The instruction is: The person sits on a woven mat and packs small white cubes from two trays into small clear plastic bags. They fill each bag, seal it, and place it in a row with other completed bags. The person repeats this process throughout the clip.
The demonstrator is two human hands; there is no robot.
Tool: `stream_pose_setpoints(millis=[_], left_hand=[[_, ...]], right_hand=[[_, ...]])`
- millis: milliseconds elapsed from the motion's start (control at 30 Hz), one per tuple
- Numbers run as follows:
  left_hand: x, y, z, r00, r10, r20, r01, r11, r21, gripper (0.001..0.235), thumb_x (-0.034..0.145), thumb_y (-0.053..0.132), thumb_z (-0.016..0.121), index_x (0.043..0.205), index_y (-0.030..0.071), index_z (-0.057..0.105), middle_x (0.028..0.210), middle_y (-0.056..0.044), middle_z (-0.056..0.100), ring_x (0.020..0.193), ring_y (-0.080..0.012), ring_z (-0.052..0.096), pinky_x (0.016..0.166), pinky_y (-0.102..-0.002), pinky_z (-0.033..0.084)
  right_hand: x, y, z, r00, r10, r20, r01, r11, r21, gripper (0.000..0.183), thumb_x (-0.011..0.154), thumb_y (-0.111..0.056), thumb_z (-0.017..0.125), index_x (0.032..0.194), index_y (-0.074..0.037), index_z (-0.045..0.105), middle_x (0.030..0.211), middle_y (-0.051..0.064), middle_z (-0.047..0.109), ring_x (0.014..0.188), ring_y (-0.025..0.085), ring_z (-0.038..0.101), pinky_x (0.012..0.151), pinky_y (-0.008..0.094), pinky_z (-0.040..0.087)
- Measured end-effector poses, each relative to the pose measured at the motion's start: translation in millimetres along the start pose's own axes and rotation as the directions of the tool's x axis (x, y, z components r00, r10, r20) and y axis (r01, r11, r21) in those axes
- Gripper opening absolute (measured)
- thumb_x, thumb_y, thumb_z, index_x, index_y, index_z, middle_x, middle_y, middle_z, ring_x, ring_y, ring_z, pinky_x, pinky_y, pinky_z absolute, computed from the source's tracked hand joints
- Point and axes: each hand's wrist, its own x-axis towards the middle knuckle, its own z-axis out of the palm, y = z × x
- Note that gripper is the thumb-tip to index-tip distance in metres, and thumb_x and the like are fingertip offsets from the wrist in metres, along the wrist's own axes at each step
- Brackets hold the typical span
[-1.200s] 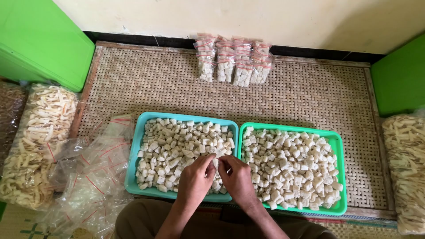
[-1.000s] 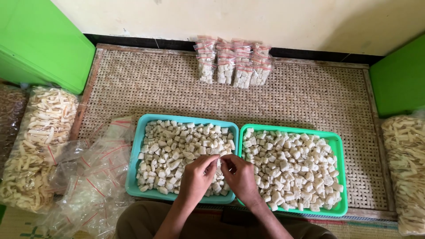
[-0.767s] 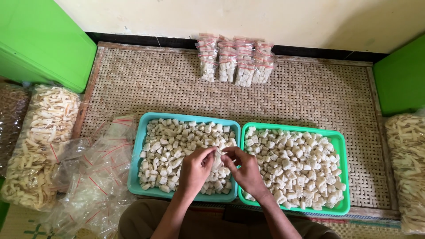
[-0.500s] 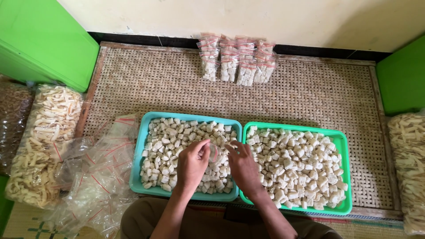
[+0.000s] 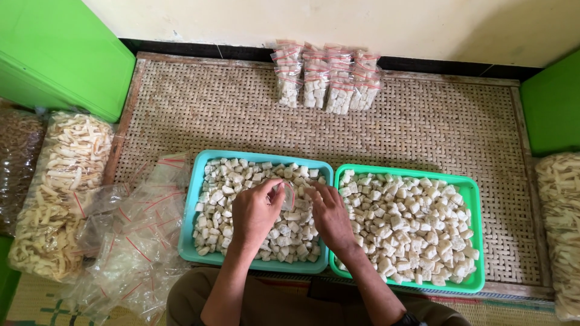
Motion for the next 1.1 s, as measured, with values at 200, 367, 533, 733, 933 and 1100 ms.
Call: stream_pose_setpoints(millis=[200,367,533,733,933,1100], left_hand=[[-1.6,-12.8,12.4,1.0,0.024,-0.006,-0.024,1.0,-0.017,0.008,0.089,0.01,0.071,0.094,0.013,0.078,0.058,-0.009,0.071,0.05,-0.0249,0.07,0.049,-0.035,0.056],[-1.7,-14.6,15.4,0.999,0.039,0.0,-0.039,0.999,-0.007,0.008,0.089,0.011,0.071,0.094,0.013,0.077,0.057,-0.009,0.07,0.051,-0.0257,0.07,0.049,-0.036,0.056],[-4.3,-12.8,21.5,0.999,0.024,0.044,-0.023,0.999,-0.033,0.009,0.091,0.009,0.069,0.095,0.01,0.077,0.06,-0.011,0.071,0.051,-0.0248,0.07,0.05,-0.035,0.057],[-9.0,4.3,36.6,0.992,-0.002,0.129,0.009,0.998,-0.054,0.013,0.093,0.007,0.066,0.099,0.003,0.076,0.062,-0.015,0.072,0.053,-0.0283,0.071,0.05,-0.037,0.057],[-14.4,19.6,45.4,0.989,0.054,0.136,-0.04,0.994,-0.103,0.015,0.095,0.007,0.069,0.107,-0.001,0.072,0.071,-0.01,0.076,0.049,-0.0145,0.069,0.042,-0.026,0.057],[-12.2,21.5,41.9,0.99,0.054,0.128,-0.031,0.984,-0.175,0.015,0.094,0.003,0.068,0.108,-0.002,0.072,0.075,-0.01,0.077,0.05,-0.0119,0.07,0.042,-0.02,0.058]], right_hand=[[7.3,-6.4,-4.4,0.996,-0.073,0.047,0.077,0.994,-0.079,0.036,0.089,-0.006,0.065,0.122,-0.018,0.068,0.123,0.001,0.065,0.116,0.023,0.059,0.082,0.035,0.048],[2.2,14.8,10.2,1.0,0.019,0.023,-0.021,0.996,0.09,0.032,0.093,-0.013,0.07,0.124,-0.014,0.07,0.103,0.002,0.072,0.103,0.021,0.067,0.08,0.033,0.051],[3.4,14.4,-11.6,0.964,0.258,0.06,-0.258,0.861,0.439,0.014,0.092,-0.016,0.077,0.105,-0.012,0.077,0.095,0.005,0.078,0.085,0.023,0.077,0.075,0.035,0.061],[3.2,-12.4,-71.9,0.819,0.561,0.125,-0.452,0.495,0.742,0.022,0.09,-0.009,0.079,0.11,-0.002,0.074,0.09,0.017,0.08,0.083,0.024,0.079,0.075,0.034,0.064],[2.5,-39.6,-88.9,0.956,0.188,-0.225,-0.068,0.889,0.454,0.023,0.087,-0.005,0.082,0.108,-0.005,0.072,0.101,0.009,0.079,0.086,0.018,0.078,0.071,0.026,0.066],[3.3,-33.0,-97.4,0.966,0.102,-0.239,-0.004,0.925,0.381,0.021,0.087,-0.001,0.08,0.103,-0.001,0.068,0.093,0.011,0.073,0.076,0.017,0.073,0.061,0.024,0.065]])
